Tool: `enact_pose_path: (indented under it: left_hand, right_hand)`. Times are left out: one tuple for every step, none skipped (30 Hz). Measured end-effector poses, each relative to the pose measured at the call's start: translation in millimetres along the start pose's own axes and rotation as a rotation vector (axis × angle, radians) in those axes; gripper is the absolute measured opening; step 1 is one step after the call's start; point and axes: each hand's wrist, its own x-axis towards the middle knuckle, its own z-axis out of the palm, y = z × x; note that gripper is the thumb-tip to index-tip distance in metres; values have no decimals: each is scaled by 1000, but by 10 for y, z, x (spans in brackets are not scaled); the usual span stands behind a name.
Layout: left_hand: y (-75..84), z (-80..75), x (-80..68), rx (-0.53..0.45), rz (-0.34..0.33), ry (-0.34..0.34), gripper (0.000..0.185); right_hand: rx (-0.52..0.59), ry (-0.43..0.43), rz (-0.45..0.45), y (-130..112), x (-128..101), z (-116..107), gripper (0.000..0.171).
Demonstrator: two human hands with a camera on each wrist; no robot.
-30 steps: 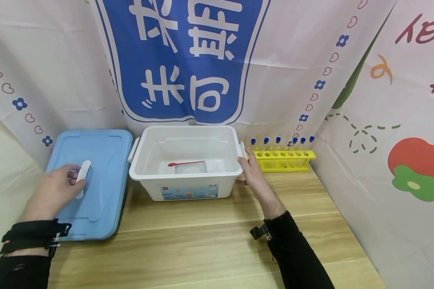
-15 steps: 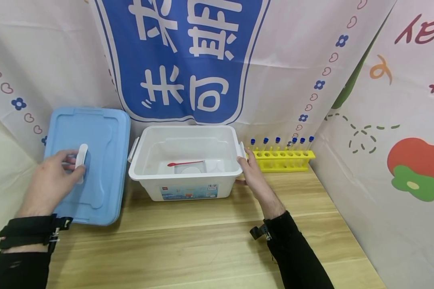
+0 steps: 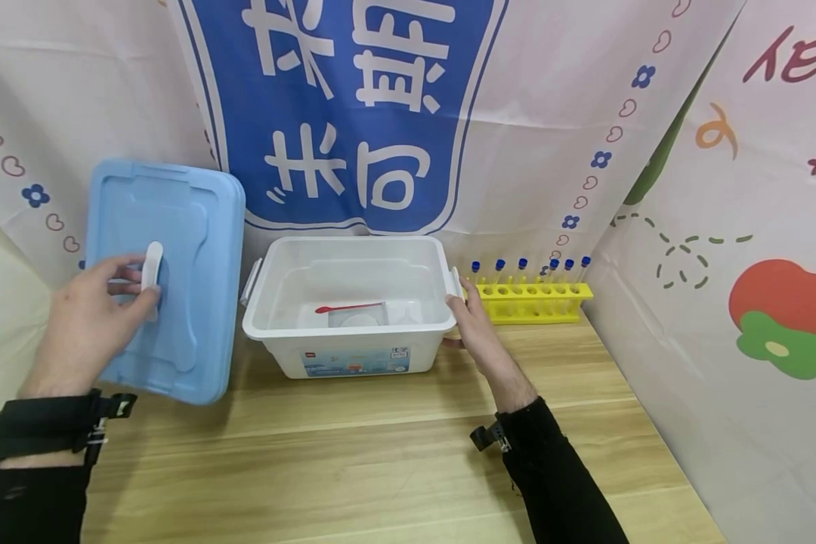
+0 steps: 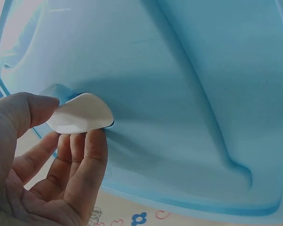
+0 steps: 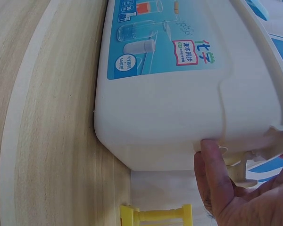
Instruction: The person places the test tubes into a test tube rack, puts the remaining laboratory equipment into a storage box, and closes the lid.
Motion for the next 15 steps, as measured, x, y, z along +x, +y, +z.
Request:
enact_pose_path:
  left_hand:
    - [24,-8,7,-4,1,1,63]
    - [47,-15,15,-9,4,3,63]
    - [68,-19,24,-14,11,9,62]
    - [88,-26,32,-19,16,13,62]
    - [113,-36,40,-24,23,16,62]
    - [137,-46,48,-26,31,20,62]
    - [166,-59,55,-30,38,24,62]
    - [197,-70,62,-36,43,27,62]
    - [230,-83,68,-41,48,29,62]
    - [266,-99,73,-46,51,30,62]
    - [305,-111,78,-43,52,33,62]
    - [340,-121,86,-49,56,33,62]
    - [376,-131,92,-56,57,32,62]
    - [407,-139,102,-58,61,34,62]
    - [439,-147,109,-60,67,36,62]
  right_hand:
    - [0,-1,0,2,1,-1,77]
    - [1,0,0,4,2,-2,77]
    - [1,0,-2,0,0,-2,76]
    - [1,0,-3,3,0,-4,76]
    - [1,-3,-3,6,0,-6,76]
    - [2,-4,-2,9,1,-8,76]
    - [3,-5,-1,11,2,-10,76]
    - [4,-6,0,12,2,-11,76]
    - [5,-7,2,14,3,-12,76]
    - [5,-8,5,15,4,-13,76]
    - [7,-9,5,16,5,-13,76]
    - [7,-8,6,17,6,-14,75]
    - [7,-8,5,19,7,-15,75]
    - [8,-8,4,23,8,-16,75]
    - [8,-8,3,27,9,-18,75]
